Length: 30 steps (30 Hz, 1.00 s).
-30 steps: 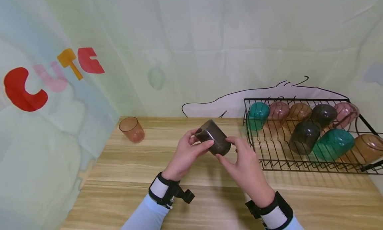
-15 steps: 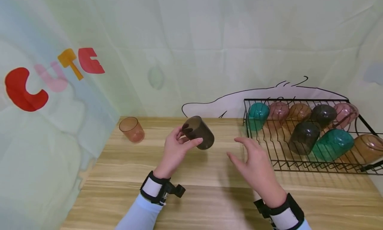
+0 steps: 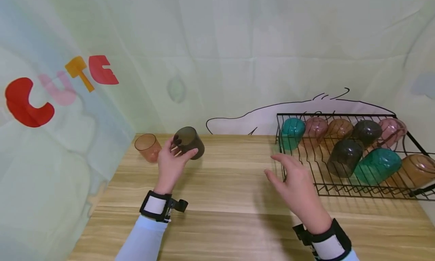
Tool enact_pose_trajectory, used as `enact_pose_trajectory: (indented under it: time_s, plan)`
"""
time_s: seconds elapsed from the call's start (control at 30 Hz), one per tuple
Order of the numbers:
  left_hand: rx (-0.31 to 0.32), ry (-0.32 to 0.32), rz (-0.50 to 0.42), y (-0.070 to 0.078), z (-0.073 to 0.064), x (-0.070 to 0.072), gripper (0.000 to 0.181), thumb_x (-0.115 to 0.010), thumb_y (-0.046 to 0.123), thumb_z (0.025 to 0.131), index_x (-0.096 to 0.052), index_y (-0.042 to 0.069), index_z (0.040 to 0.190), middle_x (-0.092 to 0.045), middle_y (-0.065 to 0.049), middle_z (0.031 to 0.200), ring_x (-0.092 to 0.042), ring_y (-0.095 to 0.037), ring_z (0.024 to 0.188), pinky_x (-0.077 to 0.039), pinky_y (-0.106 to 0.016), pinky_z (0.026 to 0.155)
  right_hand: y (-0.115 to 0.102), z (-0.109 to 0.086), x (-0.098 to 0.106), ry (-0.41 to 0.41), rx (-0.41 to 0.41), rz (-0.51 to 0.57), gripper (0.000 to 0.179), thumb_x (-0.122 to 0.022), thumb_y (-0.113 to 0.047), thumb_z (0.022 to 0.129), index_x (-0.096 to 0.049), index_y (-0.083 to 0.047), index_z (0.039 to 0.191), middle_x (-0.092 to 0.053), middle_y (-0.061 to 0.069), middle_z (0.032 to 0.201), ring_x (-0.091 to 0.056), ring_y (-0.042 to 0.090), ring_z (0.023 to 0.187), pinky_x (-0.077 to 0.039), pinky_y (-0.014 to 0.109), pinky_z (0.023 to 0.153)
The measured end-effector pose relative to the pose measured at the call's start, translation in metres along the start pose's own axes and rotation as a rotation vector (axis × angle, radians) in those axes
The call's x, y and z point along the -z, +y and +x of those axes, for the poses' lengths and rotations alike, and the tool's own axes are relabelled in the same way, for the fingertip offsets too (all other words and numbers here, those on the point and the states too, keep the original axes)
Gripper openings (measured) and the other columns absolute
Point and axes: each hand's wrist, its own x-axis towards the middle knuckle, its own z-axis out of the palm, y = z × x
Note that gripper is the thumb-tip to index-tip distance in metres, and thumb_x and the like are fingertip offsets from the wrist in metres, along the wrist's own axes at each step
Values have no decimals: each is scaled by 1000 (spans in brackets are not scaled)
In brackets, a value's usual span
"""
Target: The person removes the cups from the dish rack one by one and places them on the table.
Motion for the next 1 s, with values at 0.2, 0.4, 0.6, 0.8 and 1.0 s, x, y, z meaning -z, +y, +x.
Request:
enact_pose_trajectory:
  time_s: [0.2, 0.4, 0.6, 0.8, 1.0]
  plan:
    - [14, 51, 33, -17, 9, 4, 72, -84, 23, 69, -48, 7, 130, -55, -15, 127, -57, -32, 113, -47, -46, 96, -1, -1, -4, -52, -20, 21, 45, -66, -32, 87, -57, -13, 126, -56, 9, 131, -50, 28, 123, -44, 48, 99]
    - [37, 89, 57, -30, 16, 6, 70, -82, 14, 70, -47, 2, 129, -52, -19, 129, -54, -36, 116, -46, -46, 97, -1, -1, -7, -72, -19, 7, 45, -65, -32, 88, -57, -12, 127, -55, 10, 133, -49, 31, 125, -41, 51, 101]
    - [40, 115, 69, -43, 22, 10, 70, -81, 14, 72, -46, 1, 130, -52, -20, 129, -54, -36, 117, -47, -46, 96, 0, -1, -9, -79, -13, 7, 45, -65, -33, 88, -56, -12, 128, -54, 11, 135, -48, 31, 126, -40, 50, 102]
    - [65, 136, 83, -50, 26, 15, 71, -80, 14, 73, -43, 0, 132, -51, -21, 129, -54, -35, 116, -48, -45, 95, 0, -1, -10, -76, -3, 3, 46, -65, -32, 88, -56, -12, 128, -54, 10, 134, -49, 31, 125, -42, 49, 102]
    - [104, 146, 70, -57, 29, 17, 71, -80, 15, 73, -43, -1, 131, -52, -21, 129, -53, -33, 118, -46, -44, 98, 0, -1, -11, -85, -4, 2, 46, -65, -32, 88, -56, -11, 128, -54, 11, 134, -49, 30, 126, -42, 49, 102]
